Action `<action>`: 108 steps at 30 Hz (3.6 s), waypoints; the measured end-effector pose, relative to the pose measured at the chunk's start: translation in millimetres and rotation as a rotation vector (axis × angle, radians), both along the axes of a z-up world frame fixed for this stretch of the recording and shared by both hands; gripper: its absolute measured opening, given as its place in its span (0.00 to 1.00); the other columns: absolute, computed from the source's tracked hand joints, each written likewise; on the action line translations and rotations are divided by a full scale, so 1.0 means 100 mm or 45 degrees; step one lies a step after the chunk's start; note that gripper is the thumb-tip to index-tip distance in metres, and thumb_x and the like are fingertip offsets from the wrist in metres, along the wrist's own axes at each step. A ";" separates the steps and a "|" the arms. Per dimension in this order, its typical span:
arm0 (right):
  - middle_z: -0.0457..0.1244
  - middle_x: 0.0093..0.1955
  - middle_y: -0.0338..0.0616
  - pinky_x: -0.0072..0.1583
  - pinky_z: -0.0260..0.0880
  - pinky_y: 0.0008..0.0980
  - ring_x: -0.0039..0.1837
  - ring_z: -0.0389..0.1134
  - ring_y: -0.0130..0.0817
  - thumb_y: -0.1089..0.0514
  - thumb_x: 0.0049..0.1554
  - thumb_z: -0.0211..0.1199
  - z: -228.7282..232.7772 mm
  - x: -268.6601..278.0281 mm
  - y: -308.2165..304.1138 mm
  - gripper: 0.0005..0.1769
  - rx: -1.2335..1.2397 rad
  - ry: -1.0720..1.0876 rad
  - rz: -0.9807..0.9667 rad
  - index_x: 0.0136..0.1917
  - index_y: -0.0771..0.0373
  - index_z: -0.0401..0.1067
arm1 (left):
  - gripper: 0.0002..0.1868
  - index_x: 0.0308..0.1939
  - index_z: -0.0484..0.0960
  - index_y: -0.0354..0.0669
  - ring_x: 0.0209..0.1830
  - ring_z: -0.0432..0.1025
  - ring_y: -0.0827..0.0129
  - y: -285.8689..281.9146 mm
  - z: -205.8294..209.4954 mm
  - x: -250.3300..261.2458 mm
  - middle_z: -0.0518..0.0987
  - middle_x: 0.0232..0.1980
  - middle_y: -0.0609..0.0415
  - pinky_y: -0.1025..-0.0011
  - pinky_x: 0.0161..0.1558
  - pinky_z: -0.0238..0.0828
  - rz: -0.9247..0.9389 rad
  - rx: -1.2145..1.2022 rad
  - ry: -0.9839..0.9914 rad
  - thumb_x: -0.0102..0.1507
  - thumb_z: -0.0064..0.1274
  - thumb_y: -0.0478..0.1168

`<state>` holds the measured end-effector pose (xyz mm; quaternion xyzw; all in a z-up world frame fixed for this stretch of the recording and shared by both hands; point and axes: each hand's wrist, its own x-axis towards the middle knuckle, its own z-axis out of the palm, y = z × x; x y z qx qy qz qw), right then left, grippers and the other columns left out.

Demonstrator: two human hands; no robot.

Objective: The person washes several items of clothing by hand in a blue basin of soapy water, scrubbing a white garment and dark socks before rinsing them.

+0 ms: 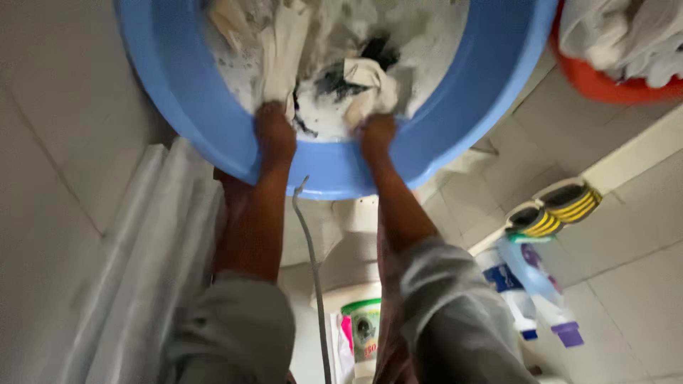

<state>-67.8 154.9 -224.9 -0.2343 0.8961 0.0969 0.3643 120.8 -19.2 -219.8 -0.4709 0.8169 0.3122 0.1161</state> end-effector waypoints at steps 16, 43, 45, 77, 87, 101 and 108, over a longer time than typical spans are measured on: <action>0.66 0.42 0.43 0.39 0.68 0.36 0.39 0.66 0.36 0.63 0.61 0.64 1.67 0.19 -0.97 0.14 -0.806 -0.734 -1.118 0.58 0.68 0.68 | 0.12 0.52 0.81 0.36 0.46 0.72 0.64 0.62 1.70 -0.73 0.79 0.48 0.47 0.65 0.47 0.69 1.188 0.907 0.577 0.67 0.52 0.39; 0.68 0.41 0.49 0.40 0.69 0.41 0.39 0.70 0.43 0.60 0.59 0.66 1.77 -0.64 -1.37 0.11 -0.918 -0.586 -0.637 0.56 0.61 0.76 | 0.17 0.45 0.75 0.39 0.42 0.74 0.47 0.23 1.23 -1.11 0.78 0.41 0.41 0.52 0.48 0.71 -0.055 0.427 0.715 0.57 0.60 0.43; 0.68 0.41 0.49 0.41 0.69 0.41 0.39 0.70 0.43 0.59 0.59 0.66 1.70 -1.00 -1.55 0.11 -0.963 -0.884 -0.633 0.56 0.60 0.76 | 0.18 0.44 0.75 0.40 0.42 0.74 0.45 0.24 1.25 -1.09 0.78 0.41 0.41 0.51 0.48 0.71 -0.218 0.207 0.716 0.56 0.61 0.44; 0.66 0.46 0.58 0.52 0.70 0.48 0.51 0.70 0.58 0.56 0.59 0.64 3.00 -0.49 -1.61 0.11 -0.845 -0.438 -0.392 0.52 0.62 0.69 | 0.19 0.44 0.81 0.39 0.35 0.72 0.70 -0.32 1.44 -1.33 0.77 0.40 0.53 0.66 0.41 0.70 1.415 1.823 0.607 0.74 0.53 0.53; 0.62 0.37 0.51 0.45 0.64 0.40 0.42 0.61 0.39 0.52 0.65 0.57 2.80 -0.33 -1.49 0.15 -0.964 -0.350 -0.200 0.42 0.64 0.69 | 0.19 0.38 0.79 0.39 0.31 0.70 0.73 -0.25 1.34 -1.33 0.76 0.34 0.56 0.69 0.36 0.67 1.029 1.429 0.512 0.71 0.55 0.52; 0.68 0.54 0.45 0.60 0.70 0.38 0.57 0.68 0.36 0.52 0.66 0.55 2.32 -0.53 -1.22 0.12 -1.178 -1.209 -2.010 0.54 0.62 0.72 | 0.16 0.44 0.78 0.36 0.34 0.67 0.75 -0.68 2.03 -1.44 0.75 0.37 0.57 0.73 0.34 0.65 0.964 1.595 0.666 0.65 0.67 0.43; 0.69 0.53 0.49 0.63 0.68 0.36 0.57 0.70 0.37 0.57 0.62 0.63 2.27 -0.74 -1.10 0.12 -1.326 -1.275 -2.015 0.53 0.69 0.73 | 0.22 0.48 0.77 0.37 0.36 0.71 0.79 -0.69 2.16 -1.53 0.79 0.39 0.59 0.77 0.38 0.73 0.818 1.323 0.835 0.69 0.55 0.56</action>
